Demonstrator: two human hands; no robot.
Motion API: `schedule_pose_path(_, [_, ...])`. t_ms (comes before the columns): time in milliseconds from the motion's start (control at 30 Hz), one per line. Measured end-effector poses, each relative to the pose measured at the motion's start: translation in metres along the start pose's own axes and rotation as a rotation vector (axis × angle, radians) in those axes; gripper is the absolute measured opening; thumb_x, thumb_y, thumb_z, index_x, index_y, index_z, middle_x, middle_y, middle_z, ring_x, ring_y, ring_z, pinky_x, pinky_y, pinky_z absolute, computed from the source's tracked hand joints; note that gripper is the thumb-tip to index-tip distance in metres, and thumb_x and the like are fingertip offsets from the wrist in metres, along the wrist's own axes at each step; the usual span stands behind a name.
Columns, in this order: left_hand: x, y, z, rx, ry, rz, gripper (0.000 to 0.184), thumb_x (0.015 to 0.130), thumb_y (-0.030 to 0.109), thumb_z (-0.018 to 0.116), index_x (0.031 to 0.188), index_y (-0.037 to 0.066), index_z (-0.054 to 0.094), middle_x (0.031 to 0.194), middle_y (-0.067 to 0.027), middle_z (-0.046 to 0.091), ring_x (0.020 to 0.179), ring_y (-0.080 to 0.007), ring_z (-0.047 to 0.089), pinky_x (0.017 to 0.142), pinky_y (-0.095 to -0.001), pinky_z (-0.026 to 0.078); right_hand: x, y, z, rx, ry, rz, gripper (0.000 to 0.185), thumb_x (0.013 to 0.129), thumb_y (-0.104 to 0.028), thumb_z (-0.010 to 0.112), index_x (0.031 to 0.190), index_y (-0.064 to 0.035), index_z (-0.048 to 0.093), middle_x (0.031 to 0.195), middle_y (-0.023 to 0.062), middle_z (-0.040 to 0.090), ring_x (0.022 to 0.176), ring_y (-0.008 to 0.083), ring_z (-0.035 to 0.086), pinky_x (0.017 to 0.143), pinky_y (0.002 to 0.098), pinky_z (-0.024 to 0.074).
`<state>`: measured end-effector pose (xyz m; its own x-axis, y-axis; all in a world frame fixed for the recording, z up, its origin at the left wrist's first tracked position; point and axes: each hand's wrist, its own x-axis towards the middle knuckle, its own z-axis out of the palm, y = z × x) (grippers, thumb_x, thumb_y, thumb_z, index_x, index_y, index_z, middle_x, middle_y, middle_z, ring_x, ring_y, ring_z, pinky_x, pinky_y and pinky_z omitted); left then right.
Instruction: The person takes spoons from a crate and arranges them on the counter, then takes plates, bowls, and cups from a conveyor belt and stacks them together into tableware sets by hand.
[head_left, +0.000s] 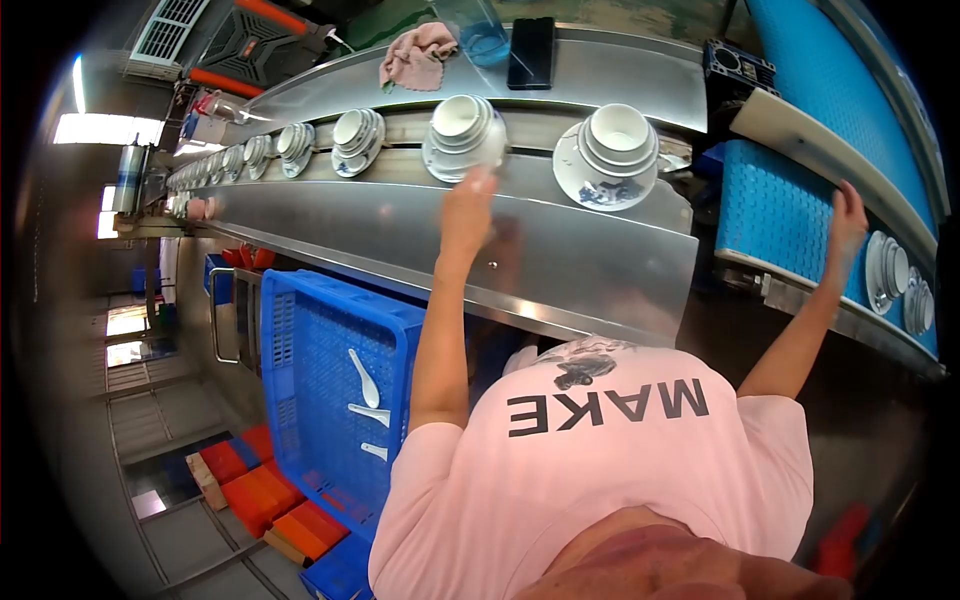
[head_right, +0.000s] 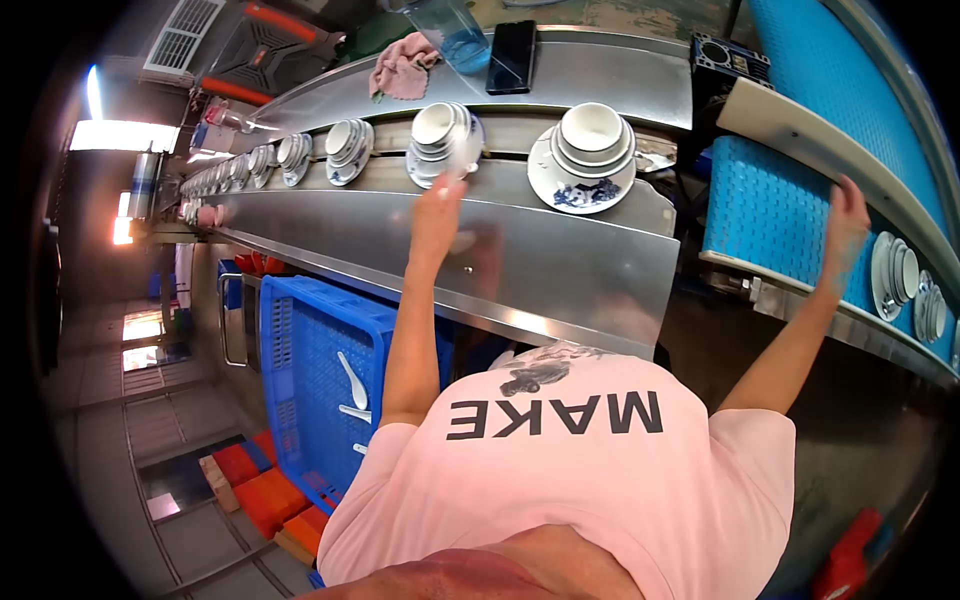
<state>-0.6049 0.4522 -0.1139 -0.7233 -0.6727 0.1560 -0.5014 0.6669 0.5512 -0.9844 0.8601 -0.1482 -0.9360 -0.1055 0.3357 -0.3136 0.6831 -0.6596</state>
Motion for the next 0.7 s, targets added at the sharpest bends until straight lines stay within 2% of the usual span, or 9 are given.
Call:
schedule_pose_path(100, [-0.003,0.028,0.029,0.013,-0.207,0.331,0.019,0.079,0.015,0.056,0.097,0.01,0.057,0.077,-0.0127,0.055,0.073,-0.0316,0.055,0.064,-0.0409,0.044,0.017,0.053,-0.056,-0.494,0.239,0.115,0.033,0.085,-0.025,0.049,0.114,-0.012,0.056,0.112,0.0165,0.056,0.102,0.0289,0.054,0.089,0.0376,0.0402])
schedule_pose_path(200, [0.009,0.041,0.061,0.068,-0.204,0.388,0.019,0.076,0.014,0.061,0.095,0.016,0.061,0.082,-0.0084,0.054,0.075,-0.0294,0.057,0.063,-0.0382,0.045,0.039,0.119,-0.091,-0.717,0.394,0.124,0.042,0.084,-0.03,0.044,0.119,-0.0097,0.051,0.119,0.0174,0.051,0.111,0.036,0.045,0.094,0.046,0.0313])
schedule_pose_path(233, [0.013,0.045,0.068,0.065,-0.204,0.373,0.02,0.075,0.013,0.061,0.095,0.015,0.06,0.084,-0.0091,0.053,0.075,-0.0301,0.056,0.064,-0.0392,0.045,0.041,0.123,-0.096,-0.828,0.418,0.242,0.044,0.082,-0.033,0.046,0.116,-0.006,0.053,0.112,0.0186,0.055,0.104,0.0351,0.051,0.091,0.0444,0.0357])
schedule_pose_path(333, [0.024,0.048,0.079,0.082,-0.225,0.346,0.023,0.072,0.012,0.063,0.094,0.013,0.06,0.088,-0.0098,0.05,0.076,-0.0313,0.056,0.065,-0.0411,0.045,0.087,0.251,-0.115,-0.709,0.08,0.477,0.052,0.077,-0.04,0.052,0.107,0.0024,0.056,0.099,0.0209,0.06,0.087,0.0342,0.058,0.077,0.0436,0.0438])
schedule_pose_path(400, [0.025,0.04,0.085,0.115,-0.211,0.371,0.023,0.071,0.014,0.064,0.094,0.014,0.06,0.089,-0.0099,0.051,0.076,-0.0313,0.056,0.065,-0.0409,0.045,0.091,0.27,-0.118,-0.464,-0.077,0.569,0.054,0.075,-0.04,0.057,0.103,0.007,0.057,0.096,0.0219,0.06,0.08,0.0318,0.059,0.07,0.0444,0.0457])
schedule_pose_path(500, [0.026,0.029,0.088,0.16,-0.168,0.274,0.023,0.072,0.016,0.065,0.094,0.013,0.06,0.091,-0.0102,0.051,0.078,-0.0313,0.056,0.066,-0.0405,0.046,0.099,0.296,-0.118,-0.366,-0.278,0.574,0.055,0.073,-0.039,0.06,0.099,0.009,0.058,0.091,0.0211,0.06,0.08,0.0295,0.059,0.066,0.0416,0.0457])
schedule_pose_path(533, [0.026,0.025,0.087,0.175,-0.15,0.218,0.023,0.072,0.017,0.065,0.094,0.013,0.06,0.092,-0.0103,0.052,0.079,-0.0314,0.056,0.066,-0.0403,0.046,0.101,0.306,-0.113,-0.446,-0.229,0.477,0.052,0.073,-0.036,0.061,0.101,0.0078,0.057,0.089,0.0203,0.06,0.077,0.0292,0.059,0.063,0.0409,0.0451])
schedule_pose_path(633, [0.024,0.019,0.074,0.131,-0.036,0.166,0.022,0.074,0.019,0.064,0.094,0.01,0.06,0.093,-0.011,0.051,0.079,-0.0315,0.057,0.066,-0.04,0.046,0.089,0.305,-0.104,-0.296,-0.245,0.454,0.05,0.072,-0.033,0.062,0.104,0.0055,0.057,0.089,0.0184,0.06,0.076,0.0272,0.058,0.062,0.0389,0.0446])
schedule_pose_path(700, [0.015,0.015,0.053,0.111,0.143,0.181,0.018,0.079,0.019,0.059,0.094,0.009,0.06,0.09,-0.0129,0.057,0.076,-0.0323,0.058,0.066,-0.0403,0.046,0.087,0.304,-0.104,-0.166,-0.398,0.55,0.05,0.073,-0.027,0.06,0.114,0.0006,0.052,0.095,0.0141,0.06,0.082,0.023,0.056,0.069,0.0359,0.0444])
